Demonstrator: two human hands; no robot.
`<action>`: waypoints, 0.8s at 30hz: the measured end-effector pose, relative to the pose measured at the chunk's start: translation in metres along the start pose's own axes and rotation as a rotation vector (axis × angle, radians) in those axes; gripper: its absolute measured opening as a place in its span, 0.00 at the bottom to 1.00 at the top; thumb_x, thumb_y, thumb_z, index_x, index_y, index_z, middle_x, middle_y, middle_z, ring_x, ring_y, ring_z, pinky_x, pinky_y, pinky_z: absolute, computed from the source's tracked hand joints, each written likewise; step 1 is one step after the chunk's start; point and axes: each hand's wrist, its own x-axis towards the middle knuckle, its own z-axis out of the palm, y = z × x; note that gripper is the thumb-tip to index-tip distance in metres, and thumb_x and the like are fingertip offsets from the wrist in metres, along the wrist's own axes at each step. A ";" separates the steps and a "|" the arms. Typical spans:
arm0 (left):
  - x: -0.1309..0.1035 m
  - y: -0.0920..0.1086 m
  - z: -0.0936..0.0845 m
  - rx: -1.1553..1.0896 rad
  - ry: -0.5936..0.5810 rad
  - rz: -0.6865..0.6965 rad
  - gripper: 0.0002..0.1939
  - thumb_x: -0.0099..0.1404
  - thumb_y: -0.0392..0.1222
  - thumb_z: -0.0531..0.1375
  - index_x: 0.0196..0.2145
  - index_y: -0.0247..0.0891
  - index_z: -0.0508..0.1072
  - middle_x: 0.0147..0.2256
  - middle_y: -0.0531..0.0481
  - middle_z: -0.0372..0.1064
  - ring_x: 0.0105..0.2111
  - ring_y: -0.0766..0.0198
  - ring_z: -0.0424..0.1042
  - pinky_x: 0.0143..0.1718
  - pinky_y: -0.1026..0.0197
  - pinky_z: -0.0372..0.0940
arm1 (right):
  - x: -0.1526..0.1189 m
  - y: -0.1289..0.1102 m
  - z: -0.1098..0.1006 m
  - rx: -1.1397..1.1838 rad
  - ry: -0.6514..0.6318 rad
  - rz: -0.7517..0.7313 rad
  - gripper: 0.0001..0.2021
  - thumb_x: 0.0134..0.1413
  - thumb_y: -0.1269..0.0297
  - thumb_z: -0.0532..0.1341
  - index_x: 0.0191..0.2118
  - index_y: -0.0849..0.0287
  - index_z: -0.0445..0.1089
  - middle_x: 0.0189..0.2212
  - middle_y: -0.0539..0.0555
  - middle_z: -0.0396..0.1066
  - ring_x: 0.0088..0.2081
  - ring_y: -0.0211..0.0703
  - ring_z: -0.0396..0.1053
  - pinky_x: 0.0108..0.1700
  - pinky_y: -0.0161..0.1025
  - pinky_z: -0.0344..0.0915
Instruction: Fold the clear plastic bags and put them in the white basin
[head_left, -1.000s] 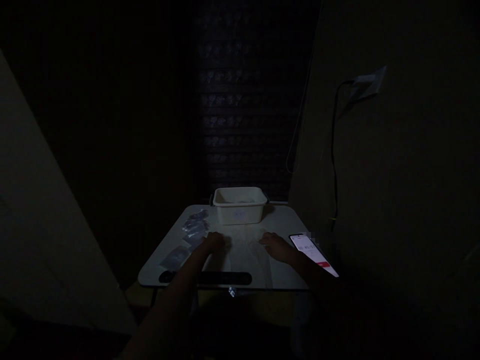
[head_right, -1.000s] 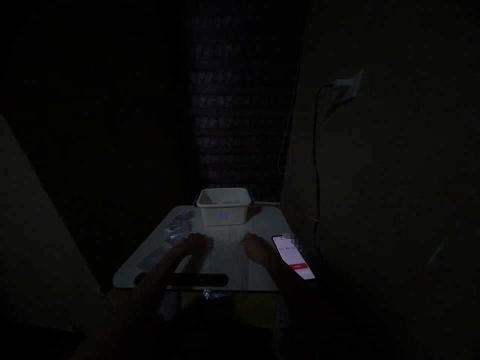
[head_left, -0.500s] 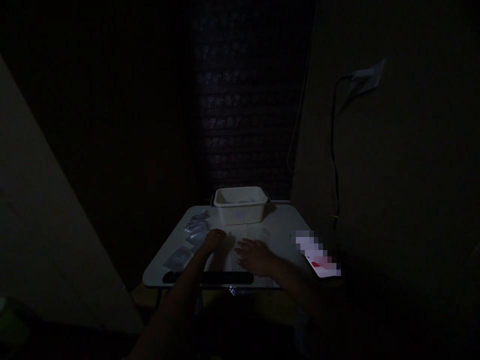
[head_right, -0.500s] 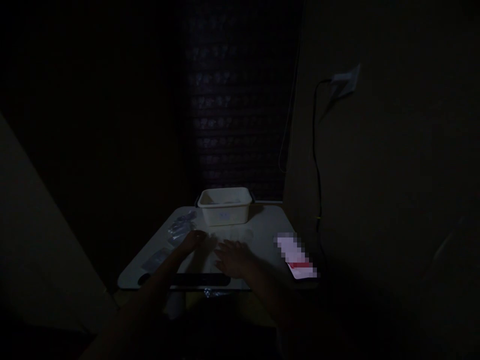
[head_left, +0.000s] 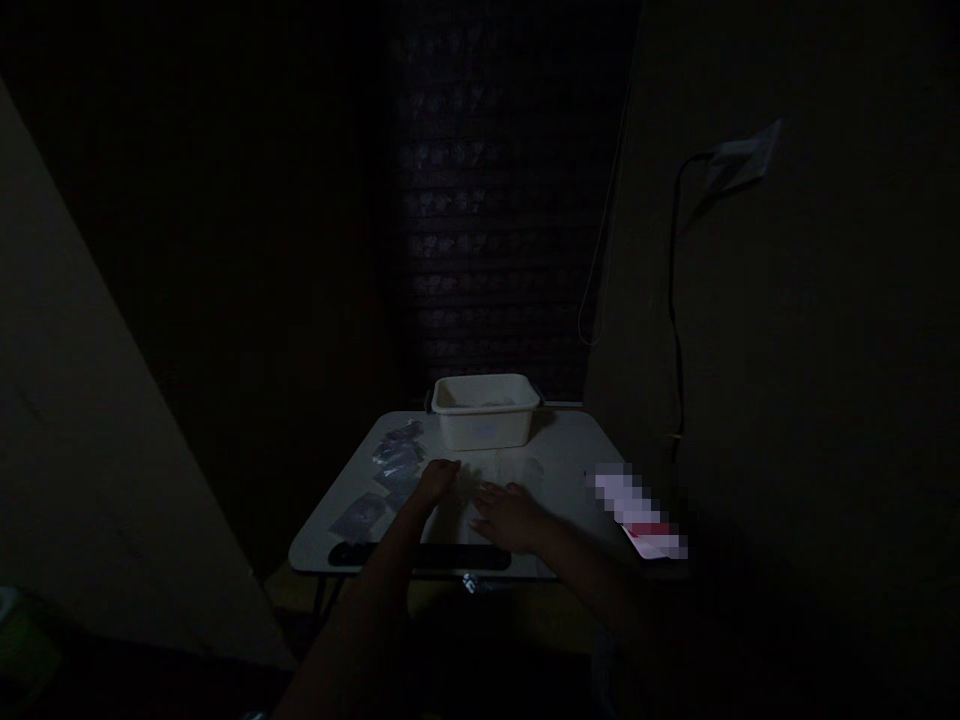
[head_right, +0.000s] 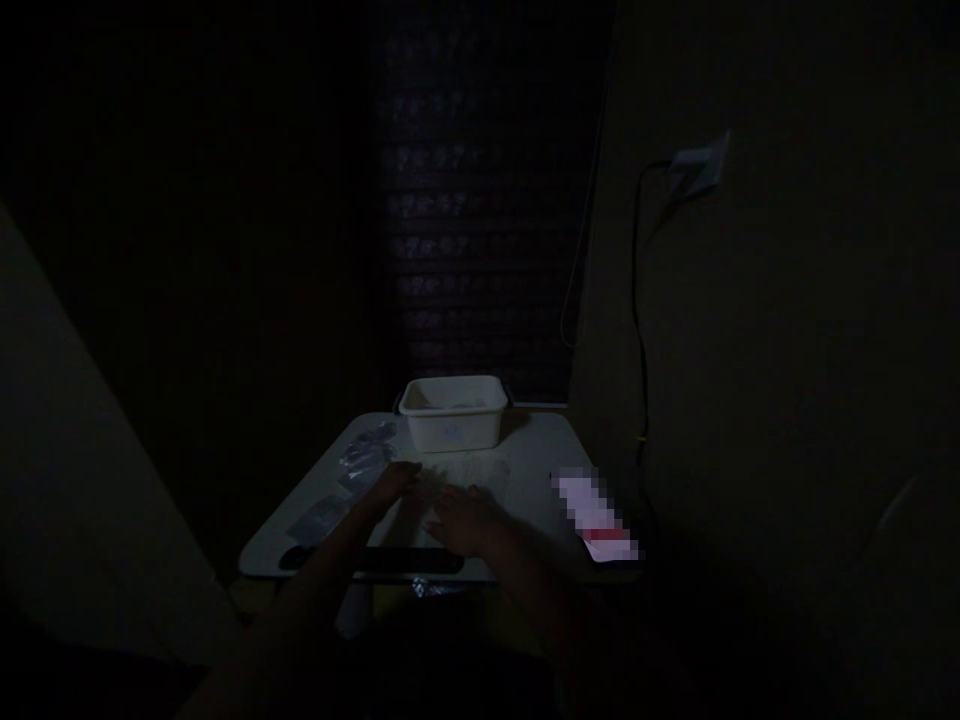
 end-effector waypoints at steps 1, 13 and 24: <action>-0.001 0.001 0.001 -0.006 0.003 0.009 0.16 0.48 0.47 0.49 0.24 0.29 0.66 0.24 0.46 0.65 0.27 0.63 0.64 0.23 0.65 0.55 | -0.001 0.001 0.000 -0.006 0.005 0.002 0.23 0.48 0.54 0.36 0.47 0.59 0.52 0.47 0.56 0.52 0.49 0.44 0.44 0.44 0.49 0.43; -0.009 0.016 0.016 -0.031 -0.027 0.087 0.16 0.49 0.44 0.47 0.28 0.30 0.66 0.30 0.45 0.65 0.29 0.64 0.63 0.26 0.64 0.56 | -0.014 0.023 0.002 -0.029 0.039 0.090 0.19 0.48 0.54 0.39 0.42 0.54 0.58 0.46 0.54 0.54 0.49 0.46 0.45 0.43 0.48 0.43; -0.012 0.014 0.022 -0.139 -0.235 0.060 0.14 0.49 0.43 0.49 0.31 0.32 0.65 0.31 0.47 0.64 0.28 0.66 0.65 0.25 0.66 0.56 | -0.011 0.024 0.002 0.000 0.043 0.084 0.17 0.47 0.58 0.42 0.40 0.57 0.58 0.40 0.54 0.59 0.43 0.43 0.53 0.41 0.45 0.46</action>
